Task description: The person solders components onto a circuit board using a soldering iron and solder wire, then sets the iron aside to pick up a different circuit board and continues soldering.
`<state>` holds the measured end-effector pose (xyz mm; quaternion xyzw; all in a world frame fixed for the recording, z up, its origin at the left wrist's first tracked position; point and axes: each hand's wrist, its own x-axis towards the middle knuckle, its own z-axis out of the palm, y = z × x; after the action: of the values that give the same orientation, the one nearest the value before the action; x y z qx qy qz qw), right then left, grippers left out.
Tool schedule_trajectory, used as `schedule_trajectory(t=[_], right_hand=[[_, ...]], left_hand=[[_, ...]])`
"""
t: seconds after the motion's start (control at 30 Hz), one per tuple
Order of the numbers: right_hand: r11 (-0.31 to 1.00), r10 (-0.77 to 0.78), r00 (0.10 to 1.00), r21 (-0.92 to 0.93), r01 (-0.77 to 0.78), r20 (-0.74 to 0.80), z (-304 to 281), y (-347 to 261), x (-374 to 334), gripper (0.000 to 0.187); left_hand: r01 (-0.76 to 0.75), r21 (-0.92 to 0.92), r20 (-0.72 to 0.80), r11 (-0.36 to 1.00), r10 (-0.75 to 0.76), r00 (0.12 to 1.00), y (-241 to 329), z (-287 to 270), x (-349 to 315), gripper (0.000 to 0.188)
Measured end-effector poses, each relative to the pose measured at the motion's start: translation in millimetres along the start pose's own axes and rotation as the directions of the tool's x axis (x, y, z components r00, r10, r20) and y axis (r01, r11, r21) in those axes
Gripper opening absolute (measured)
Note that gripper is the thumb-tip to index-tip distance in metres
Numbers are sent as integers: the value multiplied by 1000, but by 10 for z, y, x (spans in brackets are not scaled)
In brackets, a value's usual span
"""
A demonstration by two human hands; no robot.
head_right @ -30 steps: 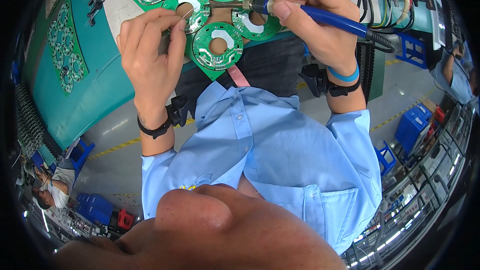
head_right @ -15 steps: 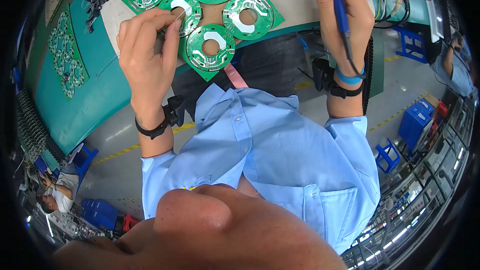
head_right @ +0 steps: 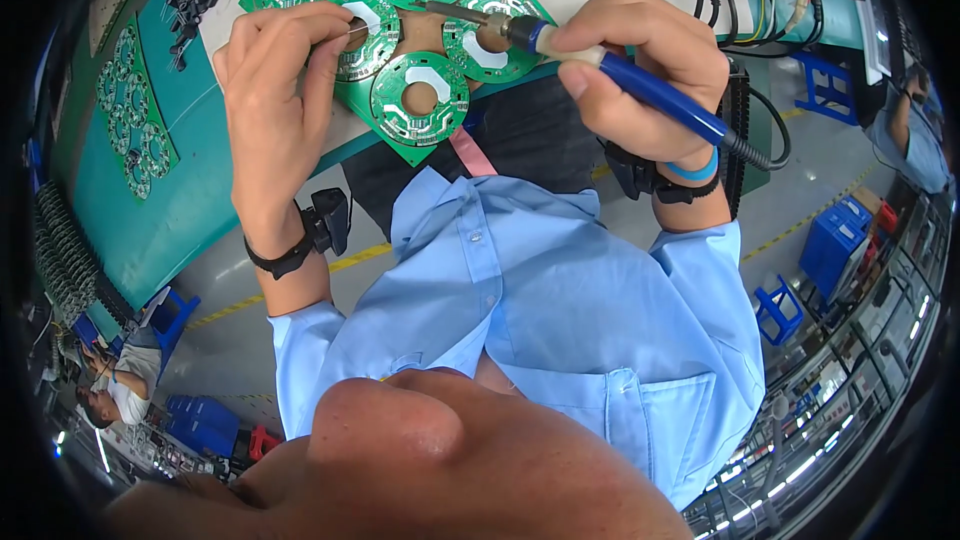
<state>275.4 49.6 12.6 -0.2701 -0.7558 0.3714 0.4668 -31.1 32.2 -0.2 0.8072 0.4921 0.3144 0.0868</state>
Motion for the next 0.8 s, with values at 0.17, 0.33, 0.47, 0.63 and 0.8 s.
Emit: schedule_trajectory(t=[0.17, 0.33, 0.47, 0.63, 0.8], right_hand=[[999, -12, 998, -48, 15, 69, 14, -13, 34, 18], [998, -45, 997, -51, 49, 68, 76, 46, 52, 17], [998, -37, 997, -47, 41, 72, 94, 59, 29, 17], [997, 20, 996, -82, -12, 92, 50, 4, -25, 19], [998, 13, 996, -64, -7, 84, 60, 15, -27, 18]], left_hand=[[16, 29, -31, 999, -15, 999, -10, 42, 11, 17], [7, 15, -39, 1000, -7, 999, -40, 88, -11, 18], [9, 25, -39, 1000, -8, 999, -54, 89, -34, 17], [15, 6, -44, 1000, -15, 999, -50, 91, -28, 15], [7, 4, -38, 1000, -7, 999, -50, 101, -28, 14]])
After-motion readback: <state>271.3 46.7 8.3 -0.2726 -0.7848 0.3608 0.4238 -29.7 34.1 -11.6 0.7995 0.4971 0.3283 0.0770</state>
